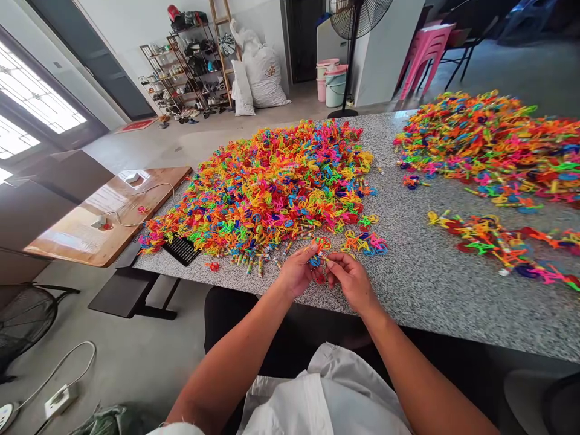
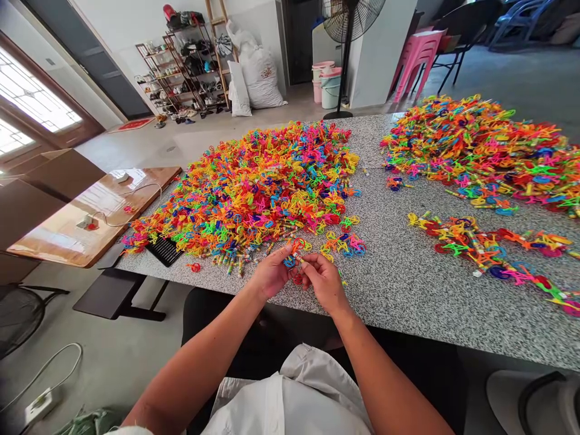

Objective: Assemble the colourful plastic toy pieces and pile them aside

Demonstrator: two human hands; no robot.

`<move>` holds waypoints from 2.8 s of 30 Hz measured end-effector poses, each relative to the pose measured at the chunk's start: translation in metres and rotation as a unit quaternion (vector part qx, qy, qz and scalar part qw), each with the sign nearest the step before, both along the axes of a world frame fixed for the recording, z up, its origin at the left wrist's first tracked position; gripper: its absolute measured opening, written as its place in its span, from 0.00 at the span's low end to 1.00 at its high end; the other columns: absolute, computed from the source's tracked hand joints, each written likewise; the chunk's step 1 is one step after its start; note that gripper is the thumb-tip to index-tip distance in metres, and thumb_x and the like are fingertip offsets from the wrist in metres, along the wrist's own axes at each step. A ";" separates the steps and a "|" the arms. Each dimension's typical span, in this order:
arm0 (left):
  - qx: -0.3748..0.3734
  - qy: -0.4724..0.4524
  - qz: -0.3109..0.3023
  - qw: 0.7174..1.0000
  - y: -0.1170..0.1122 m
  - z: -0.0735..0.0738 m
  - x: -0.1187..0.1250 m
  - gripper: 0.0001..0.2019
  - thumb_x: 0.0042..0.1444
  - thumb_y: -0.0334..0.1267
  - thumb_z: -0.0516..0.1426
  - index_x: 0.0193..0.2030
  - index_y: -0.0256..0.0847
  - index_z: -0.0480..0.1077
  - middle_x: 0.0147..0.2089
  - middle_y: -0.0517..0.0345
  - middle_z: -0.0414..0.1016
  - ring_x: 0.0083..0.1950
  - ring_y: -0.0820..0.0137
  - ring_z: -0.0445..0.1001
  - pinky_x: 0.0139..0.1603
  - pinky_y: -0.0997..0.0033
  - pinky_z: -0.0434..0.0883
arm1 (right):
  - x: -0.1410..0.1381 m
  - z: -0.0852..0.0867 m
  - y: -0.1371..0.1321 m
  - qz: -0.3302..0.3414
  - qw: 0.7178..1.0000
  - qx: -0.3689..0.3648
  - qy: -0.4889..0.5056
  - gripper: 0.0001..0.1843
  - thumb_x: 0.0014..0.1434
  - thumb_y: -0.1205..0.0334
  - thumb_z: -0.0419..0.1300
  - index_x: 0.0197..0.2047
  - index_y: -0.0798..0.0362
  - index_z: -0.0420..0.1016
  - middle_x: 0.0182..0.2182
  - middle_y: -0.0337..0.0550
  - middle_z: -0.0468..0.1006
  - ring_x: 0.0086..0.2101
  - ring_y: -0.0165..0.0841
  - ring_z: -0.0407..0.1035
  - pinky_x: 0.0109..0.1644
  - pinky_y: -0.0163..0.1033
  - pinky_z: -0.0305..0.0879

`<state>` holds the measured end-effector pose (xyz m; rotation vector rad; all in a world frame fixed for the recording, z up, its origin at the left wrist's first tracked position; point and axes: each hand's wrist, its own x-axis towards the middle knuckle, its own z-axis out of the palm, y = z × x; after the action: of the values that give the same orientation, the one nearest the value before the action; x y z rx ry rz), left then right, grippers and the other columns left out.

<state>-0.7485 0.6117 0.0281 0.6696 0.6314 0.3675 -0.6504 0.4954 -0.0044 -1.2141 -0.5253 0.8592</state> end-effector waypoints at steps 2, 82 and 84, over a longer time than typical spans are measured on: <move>-0.002 0.008 -0.001 1.000 0.001 0.001 -0.001 0.13 0.54 0.42 0.70 0.38 0.35 0.74 0.32 0.57 0.77 0.29 0.75 0.75 0.31 0.76 0.74 | 0.001 0.000 0.000 0.004 1.000 0.000 -0.005 0.18 0.58 0.47 0.69 0.43 0.50 0.75 0.26 0.35 0.76 0.22 0.29 0.67 0.24 0.36 0.68; 0.176 0.034 0.135 0.974 0.098 0.042 -0.004 0.15 0.48 0.40 0.71 0.34 0.39 0.70 0.31 0.61 0.72 0.33 0.75 0.75 0.35 0.75 0.74 | 0.012 0.031 0.030 -0.003 0.983 -0.065 -0.172 0.13 0.60 0.48 0.65 0.41 0.47 0.74 0.30 0.39 0.79 0.25 0.34 0.70 0.28 0.39 0.65; 0.114 0.002 0.137 0.984 0.076 0.039 -0.004 0.14 0.47 0.36 0.71 0.35 0.38 0.71 0.34 0.59 0.75 0.36 0.74 0.78 0.36 0.76 0.75 | 0.004 0.040 0.032 0.009 0.990 -0.046 -0.132 0.14 0.59 0.47 0.66 0.42 0.47 0.74 0.30 0.39 0.79 0.23 0.32 0.67 0.24 0.37 0.62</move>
<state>-0.7527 0.6879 0.0666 0.8045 0.6931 0.7025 -0.6464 0.5278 0.0358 -1.4197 -0.7167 0.7479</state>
